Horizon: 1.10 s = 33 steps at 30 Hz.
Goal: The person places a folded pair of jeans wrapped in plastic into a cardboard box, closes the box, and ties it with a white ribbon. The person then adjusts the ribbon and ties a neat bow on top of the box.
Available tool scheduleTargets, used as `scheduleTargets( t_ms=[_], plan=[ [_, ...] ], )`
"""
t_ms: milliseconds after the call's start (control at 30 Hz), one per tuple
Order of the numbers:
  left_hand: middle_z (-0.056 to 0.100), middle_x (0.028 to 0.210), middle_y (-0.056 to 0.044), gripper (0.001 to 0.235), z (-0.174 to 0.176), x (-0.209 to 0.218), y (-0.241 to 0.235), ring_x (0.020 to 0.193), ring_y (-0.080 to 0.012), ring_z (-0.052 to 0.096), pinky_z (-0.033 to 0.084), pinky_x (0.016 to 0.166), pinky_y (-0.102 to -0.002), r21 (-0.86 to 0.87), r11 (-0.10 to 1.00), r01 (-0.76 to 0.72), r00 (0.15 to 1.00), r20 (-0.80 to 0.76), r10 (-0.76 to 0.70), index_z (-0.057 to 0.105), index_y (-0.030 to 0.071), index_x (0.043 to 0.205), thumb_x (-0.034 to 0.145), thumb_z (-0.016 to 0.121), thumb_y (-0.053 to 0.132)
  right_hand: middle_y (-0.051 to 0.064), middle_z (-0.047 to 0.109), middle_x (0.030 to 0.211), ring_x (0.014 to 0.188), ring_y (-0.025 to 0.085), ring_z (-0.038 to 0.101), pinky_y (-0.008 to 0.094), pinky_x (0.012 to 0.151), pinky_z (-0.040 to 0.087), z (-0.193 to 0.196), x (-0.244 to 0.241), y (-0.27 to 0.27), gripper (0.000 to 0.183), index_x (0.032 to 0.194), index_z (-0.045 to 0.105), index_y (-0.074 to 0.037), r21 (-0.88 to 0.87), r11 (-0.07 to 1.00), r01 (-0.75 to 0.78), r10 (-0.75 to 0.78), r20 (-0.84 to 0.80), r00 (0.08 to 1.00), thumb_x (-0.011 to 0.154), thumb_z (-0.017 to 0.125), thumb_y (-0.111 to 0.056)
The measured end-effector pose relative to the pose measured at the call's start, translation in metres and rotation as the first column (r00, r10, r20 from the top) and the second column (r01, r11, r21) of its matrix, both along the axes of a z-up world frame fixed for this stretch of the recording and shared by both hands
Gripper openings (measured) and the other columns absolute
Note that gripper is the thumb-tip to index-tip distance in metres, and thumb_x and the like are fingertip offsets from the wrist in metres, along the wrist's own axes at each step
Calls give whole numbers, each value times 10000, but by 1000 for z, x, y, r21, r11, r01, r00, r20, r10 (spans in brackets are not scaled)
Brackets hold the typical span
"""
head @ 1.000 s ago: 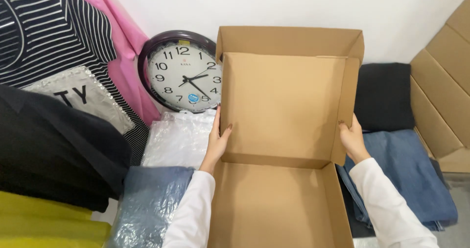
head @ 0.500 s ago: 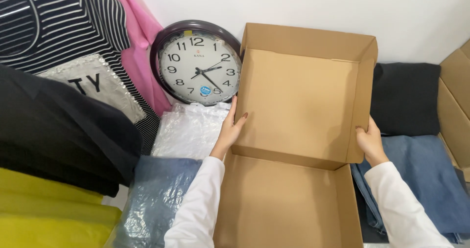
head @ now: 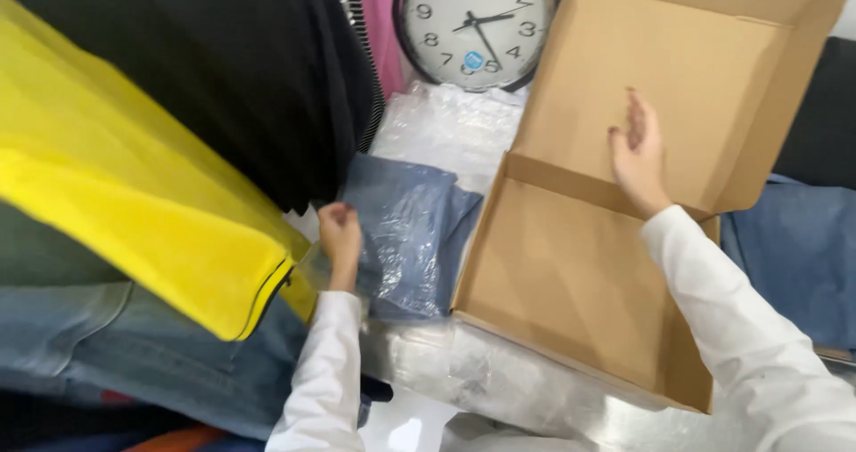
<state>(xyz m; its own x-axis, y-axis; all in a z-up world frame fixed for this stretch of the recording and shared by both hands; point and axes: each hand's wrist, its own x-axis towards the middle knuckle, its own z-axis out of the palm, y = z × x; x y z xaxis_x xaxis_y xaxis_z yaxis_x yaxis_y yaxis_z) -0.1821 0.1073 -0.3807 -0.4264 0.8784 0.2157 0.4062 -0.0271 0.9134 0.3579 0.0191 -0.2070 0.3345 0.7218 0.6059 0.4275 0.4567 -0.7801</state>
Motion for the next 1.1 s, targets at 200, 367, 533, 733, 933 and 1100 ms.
scheduleTargets(
  t_ms=[200,367,533,733,933,1100],
  plan=[
    [752,736,-199,513,-32,-61,-162,491,-284,728,581,355,-418,-464,885,33,954,278,110,705,48,881,1012,707,543,133,761,1269,1219,190,722,383,1095,537,-51,-163,75,439,1484,674,-219,-496,758,-424,403,-154,902,1055,636,-133],
    [802,1073,-292,1007,55,-43,-220,793,-401,808,665,627,-500,-687,663,298,891,450,65,716,-51,1260,934,518,881,19,799,1222,1244,243,709,443,1080,514,-110,-200,137,389,1414,702,-348,-677,704,-214,485,238,842,1028,720,-387],
    [722,1246,-364,1010,31,-19,-192,1138,-490,733,632,906,-529,-564,791,235,685,674,277,617,-98,1389,898,733,777,79,774,1309,1302,317,683,477,1137,519,-153,-209,179,601,1413,716,-388,-812,583,-25,479,319,818,898,784,-691],
    [630,1517,-150,760,17,3,-162,1383,-269,594,489,1171,-428,-261,900,348,269,948,171,584,94,1531,1015,680,643,215,738,1369,1367,369,641,476,1185,472,-127,-209,185,965,1479,700,-206,-922,387,0,510,214,833,809,731,-900],
    [759,1358,-87,409,17,-8,-150,1270,-274,701,524,1162,-491,-211,939,273,-25,974,226,749,227,1382,983,817,292,317,686,1402,1393,455,600,517,1159,489,-88,-218,184,969,1373,752,-39,-936,333,-112,563,102,820,820,746,-834],
    [777,1320,-124,340,80,-10,-142,1239,-331,733,544,1156,-536,-201,958,205,-68,973,219,798,230,1289,953,810,277,270,704,1377,1394,406,608,507,1165,475,-1,-243,166,887,1317,770,-115,-889,447,-96,503,161,849,851,715,-868]
  ],
)
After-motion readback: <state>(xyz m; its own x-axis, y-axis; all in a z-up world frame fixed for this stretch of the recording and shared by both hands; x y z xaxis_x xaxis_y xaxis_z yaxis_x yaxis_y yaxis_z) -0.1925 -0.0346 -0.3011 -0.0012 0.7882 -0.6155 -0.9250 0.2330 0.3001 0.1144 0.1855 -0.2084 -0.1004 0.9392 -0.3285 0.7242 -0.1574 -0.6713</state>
